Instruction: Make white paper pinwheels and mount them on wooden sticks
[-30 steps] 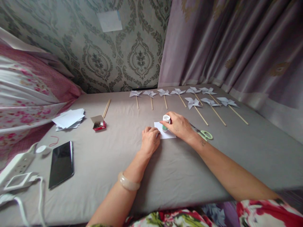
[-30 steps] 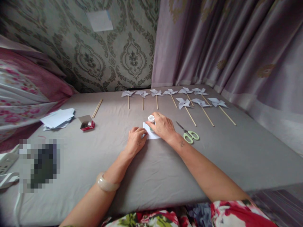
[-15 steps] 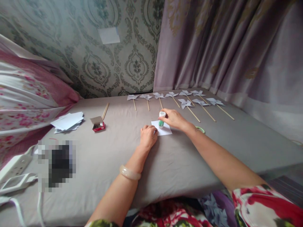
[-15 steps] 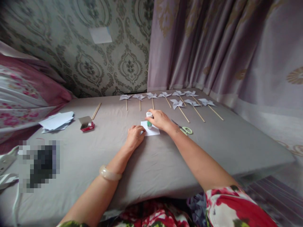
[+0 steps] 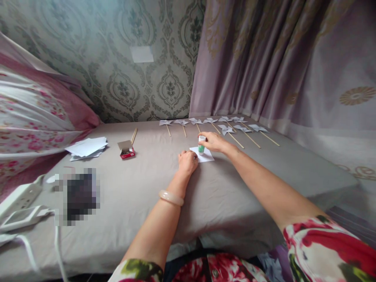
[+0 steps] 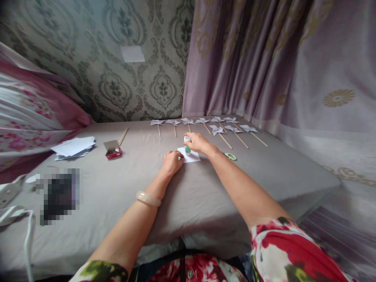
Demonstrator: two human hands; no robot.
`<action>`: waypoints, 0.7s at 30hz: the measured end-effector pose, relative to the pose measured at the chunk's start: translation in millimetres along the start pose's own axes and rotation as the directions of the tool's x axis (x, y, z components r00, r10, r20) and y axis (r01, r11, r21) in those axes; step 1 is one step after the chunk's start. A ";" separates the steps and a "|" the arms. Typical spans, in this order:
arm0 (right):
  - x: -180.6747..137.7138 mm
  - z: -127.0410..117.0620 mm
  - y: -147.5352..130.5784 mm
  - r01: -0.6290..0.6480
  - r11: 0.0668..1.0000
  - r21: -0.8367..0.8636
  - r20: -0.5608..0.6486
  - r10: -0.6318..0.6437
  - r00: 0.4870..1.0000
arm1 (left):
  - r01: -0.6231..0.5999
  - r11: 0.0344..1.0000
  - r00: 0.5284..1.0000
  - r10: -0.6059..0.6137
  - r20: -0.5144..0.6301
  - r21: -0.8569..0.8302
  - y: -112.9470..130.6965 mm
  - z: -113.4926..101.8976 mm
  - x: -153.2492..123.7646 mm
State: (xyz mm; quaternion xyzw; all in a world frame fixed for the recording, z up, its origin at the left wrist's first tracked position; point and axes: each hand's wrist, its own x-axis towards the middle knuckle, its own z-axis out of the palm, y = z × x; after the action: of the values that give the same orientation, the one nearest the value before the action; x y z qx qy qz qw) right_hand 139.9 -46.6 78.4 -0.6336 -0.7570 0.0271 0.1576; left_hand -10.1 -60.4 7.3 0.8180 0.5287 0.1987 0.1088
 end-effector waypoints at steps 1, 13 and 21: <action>-0.9 0.4 -0.1 0.000 1.000 -0.001 -0.003 0.000 1.000 | 0.002 1.000 1.000 -0.002 -0.001 -0.003 -0.2 0.1 0.0; 5.4 6.3 6.8 -0.086 0.996 0.025 -0.065 0.087 0.994 | 0.014 1.000 1.000 -0.014 0.016 -0.021 0.0 -1.2 -0.5; 7.2 3.2 20.9 0.035 0.995 0.097 0.006 -0.036 0.999 | 0.029 0.999 0.999 -0.028 0.018 -0.026 2.6 -3.7 -1.0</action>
State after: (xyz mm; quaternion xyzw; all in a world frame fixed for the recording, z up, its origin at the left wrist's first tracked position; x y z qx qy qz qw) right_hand 157.8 -35.1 71.8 -0.6116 -0.7665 0.0636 0.1857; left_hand -9.9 -62.5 11.4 0.8105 0.5367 0.1969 0.1272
